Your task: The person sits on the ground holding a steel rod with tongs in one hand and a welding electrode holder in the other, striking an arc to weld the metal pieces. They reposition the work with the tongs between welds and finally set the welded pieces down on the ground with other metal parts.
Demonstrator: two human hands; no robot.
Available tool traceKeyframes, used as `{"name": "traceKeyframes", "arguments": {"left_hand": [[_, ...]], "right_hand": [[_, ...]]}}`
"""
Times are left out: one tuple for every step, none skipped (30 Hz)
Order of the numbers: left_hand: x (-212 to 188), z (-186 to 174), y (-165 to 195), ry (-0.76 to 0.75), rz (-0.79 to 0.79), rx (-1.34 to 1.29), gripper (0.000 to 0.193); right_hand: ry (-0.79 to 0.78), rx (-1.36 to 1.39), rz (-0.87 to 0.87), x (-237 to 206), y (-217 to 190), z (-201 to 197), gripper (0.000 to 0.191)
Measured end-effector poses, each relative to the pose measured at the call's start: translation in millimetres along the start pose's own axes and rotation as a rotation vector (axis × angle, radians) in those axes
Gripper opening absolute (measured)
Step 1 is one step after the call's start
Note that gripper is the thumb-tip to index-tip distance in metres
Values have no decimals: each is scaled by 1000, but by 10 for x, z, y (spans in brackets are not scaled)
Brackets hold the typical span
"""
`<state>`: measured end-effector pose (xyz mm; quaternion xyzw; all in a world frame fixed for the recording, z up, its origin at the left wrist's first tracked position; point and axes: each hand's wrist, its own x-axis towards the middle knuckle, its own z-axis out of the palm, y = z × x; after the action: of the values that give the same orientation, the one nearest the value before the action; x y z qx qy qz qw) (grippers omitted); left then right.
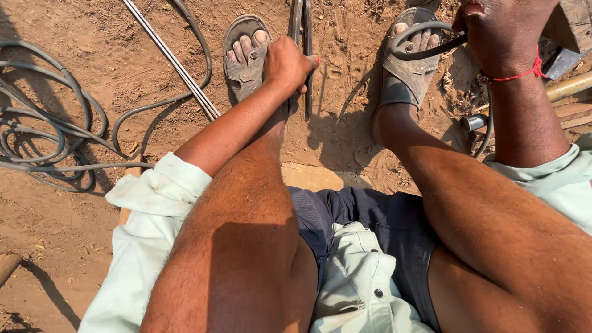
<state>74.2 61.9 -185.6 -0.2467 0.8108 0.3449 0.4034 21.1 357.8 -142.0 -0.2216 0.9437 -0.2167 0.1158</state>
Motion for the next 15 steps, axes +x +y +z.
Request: {"name": "traceKeyframes", "arguments": {"left_hand": [[3,-15,16,15,-8,-2,32],[-10,-21,40,30,-26,11,31],[-29,-27,69,45,-40,25,31],[-39,-34,98,59,-50,36,30],[-29,-43,117,62,2,27,31],[-45,-40,109,60,47,18,33],[-57,-42,96,55,82,10,35],[-67,-44,75,-29,74,-146,33],[-88,-47,36,-109,70,-303,31],[-74,-64,7,-189,71,-456,29],[-48,-92,-28,-254,56,-587,28],[-30,-136,-81,-326,38,-720,28],[-10,-169,-123,-394,16,-848,30],[-8,-177,-157,-440,9,-892,33],[-22,-185,-198,-481,2,-937,38]], "right_hand": [[62,233,21,-14,-22,1,31],[128,466,39,-28,-37,-4,26],[182,630,86,-20,-37,-3,16],[245,794,124,-19,-35,-1,7],[292,890,195,-2,-44,34,11],[293,928,221,-12,-44,39,17],[295,965,248,-14,-50,52,22],[257,948,223,-41,-7,61,19],[246,957,218,-41,4,77,20],[234,965,213,-45,23,94,21],[248,993,234,-37,52,97,26],[260,1015,270,-52,66,94,27],[273,1037,306,-68,87,90,28],[288,1060,346,-68,97,100,25],[290,1052,360,-77,108,107,22]]}}
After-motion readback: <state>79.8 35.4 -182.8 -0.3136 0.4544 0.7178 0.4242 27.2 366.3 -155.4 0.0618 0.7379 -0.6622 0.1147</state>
